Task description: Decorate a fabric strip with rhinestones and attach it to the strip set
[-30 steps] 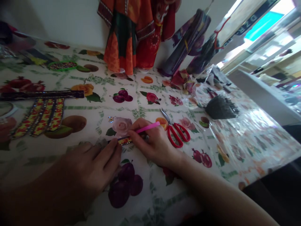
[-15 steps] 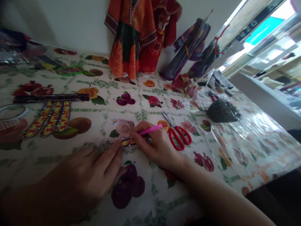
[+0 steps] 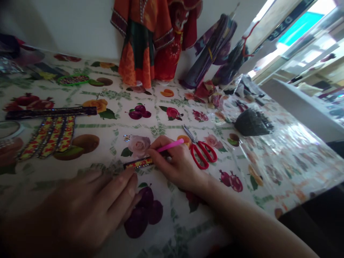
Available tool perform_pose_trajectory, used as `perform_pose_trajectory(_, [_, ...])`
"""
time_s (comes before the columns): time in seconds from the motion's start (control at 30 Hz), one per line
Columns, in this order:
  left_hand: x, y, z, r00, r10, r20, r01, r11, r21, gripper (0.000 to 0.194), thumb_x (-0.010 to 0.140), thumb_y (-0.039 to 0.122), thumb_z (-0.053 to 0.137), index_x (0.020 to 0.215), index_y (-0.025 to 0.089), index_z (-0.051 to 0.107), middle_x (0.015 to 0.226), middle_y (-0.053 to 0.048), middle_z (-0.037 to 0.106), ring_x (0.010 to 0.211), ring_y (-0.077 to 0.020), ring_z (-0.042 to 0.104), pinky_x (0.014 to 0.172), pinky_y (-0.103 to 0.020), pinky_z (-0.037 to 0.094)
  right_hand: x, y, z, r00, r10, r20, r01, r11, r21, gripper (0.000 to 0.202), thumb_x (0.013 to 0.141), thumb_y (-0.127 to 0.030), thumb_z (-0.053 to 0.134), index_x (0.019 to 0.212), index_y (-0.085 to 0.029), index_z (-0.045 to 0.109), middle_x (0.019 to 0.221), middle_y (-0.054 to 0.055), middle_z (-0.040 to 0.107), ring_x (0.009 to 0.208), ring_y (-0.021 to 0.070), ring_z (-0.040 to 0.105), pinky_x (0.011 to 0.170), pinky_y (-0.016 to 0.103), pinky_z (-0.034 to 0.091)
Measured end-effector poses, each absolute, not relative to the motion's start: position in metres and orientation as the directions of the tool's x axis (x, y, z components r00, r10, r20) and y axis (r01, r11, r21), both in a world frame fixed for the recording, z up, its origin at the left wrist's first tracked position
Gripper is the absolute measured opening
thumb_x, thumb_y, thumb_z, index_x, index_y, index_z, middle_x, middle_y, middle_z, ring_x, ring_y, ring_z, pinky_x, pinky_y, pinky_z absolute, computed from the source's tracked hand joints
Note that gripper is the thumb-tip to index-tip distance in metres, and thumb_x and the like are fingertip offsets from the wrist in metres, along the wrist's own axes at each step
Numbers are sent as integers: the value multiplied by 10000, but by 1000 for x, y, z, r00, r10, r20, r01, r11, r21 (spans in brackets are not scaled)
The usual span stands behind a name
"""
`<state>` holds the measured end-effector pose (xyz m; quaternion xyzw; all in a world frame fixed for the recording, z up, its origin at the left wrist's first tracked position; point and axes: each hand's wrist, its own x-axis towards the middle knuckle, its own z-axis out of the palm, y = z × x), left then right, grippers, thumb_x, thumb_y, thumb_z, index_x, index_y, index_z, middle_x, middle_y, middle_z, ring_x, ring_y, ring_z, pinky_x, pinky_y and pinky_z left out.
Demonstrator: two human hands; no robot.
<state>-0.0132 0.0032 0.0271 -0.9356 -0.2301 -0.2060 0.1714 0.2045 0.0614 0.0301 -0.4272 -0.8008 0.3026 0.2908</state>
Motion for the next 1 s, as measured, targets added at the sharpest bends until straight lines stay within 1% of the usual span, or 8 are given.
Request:
perform_pose_trajectory(0.1, [-10, 2, 20, 844, 357, 401, 472, -849, -236, 289, 883, 77, 458, 1071, 35, 673, 1062, -226, 722, 577, -226, 667, 456, -345, 513, 205, 60, 31, -463, 860, 213, 498, 451, -741, 65, 923, -173, 612, 868, -195, 641, 809, 1, 632, 725, 122, 599, 641, 260, 481])
perform_pose_trajectory(0.23, [-5, 0, 10, 811, 421, 406, 543, -800, -254, 320, 906, 155, 512, 1165, 3, 624, 1113, -241, 703, 507, -191, 607, 465, -357, 490, 206, 59, 31, -465, 856, 223, 495, 461, -736, 60, 918, -170, 619, 871, -199, 640, 810, -4, 626, 739, 124, 597, 664, 264, 482])
perform_pose_trajectory(0.33, [-3, 0, 8, 783, 472, 406, 595, -758, -265, 302, 893, 181, 569, 1131, 12, 645, 1108, -227, 706, 523, -187, 609, 472, -349, 477, 206, 59, 30, -456, 860, 229, 505, 462, -729, 57, 916, -174, 624, 869, -200, 645, 811, -2, 628, 749, 131, 598, 672, 273, 481])
perform_pose_trajectory(0.43, [-4, 0, 9, 791, 477, 384, 589, -763, -267, 281, 875, 173, 591, 1091, 10, 667, 1090, -230, 710, 531, -196, 603, 484, -354, 473, 206, 60, 29, -439, 873, 214, 515, 439, -736, 50, 916, -192, 627, 873, -196, 652, 810, 5, 630, 747, 137, 606, 660, 278, 483])
perform_pose_trajectory(0.6, [-4, -1, 13, 802, 494, 336, 588, -751, -299, 294, 875, 188, 590, 1109, 33, 678, 1104, -213, 713, 520, -187, 596, 482, -341, 473, 210, 66, 31, -329, 929, 167, 462, 313, -830, 121, 939, -282, 614, 842, -217, 643, 740, 12, 646, 649, 142, 599, 534, 274, 458])
perform_pose_trajectory(0.73, [-4, -1, 13, 828, 488, 277, 558, -769, -312, 294, 905, 221, 555, 1116, 54, 676, 1142, -227, 696, 564, -194, 620, 507, -342, 484, 215, 72, 37, -240, 952, 188, 386, 271, -882, 130, 943, -277, 616, 822, -239, 647, 726, 18, 665, 637, 149, 610, 551, 285, 497])
perform_pose_trajectory(0.87, [-5, 0, 12, 829, 492, 266, 555, -778, -294, 308, 915, 218, 555, 1146, 39, 655, 1184, -252, 671, 638, -209, 654, 525, -330, 485, 209, 73, 46, -348, 914, 209, 447, 357, -820, 96, 932, -268, 628, 843, -237, 647, 727, 10, 623, 637, 143, 589, 547, 277, 487])
perform_pose_trajectory(1.0, [-4, 0, 12, 819, 504, 274, 567, -783, -256, 287, 909, 197, 581, 1119, 20, 665, 1163, -257, 678, 647, -223, 654, 507, -333, 477, 192, 77, 46, -499, 841, 209, 475, 466, -746, 33, 931, -242, 619, 911, -219, 633, 810, 10, 623, 707, 136, 593, 594, 267, 487])
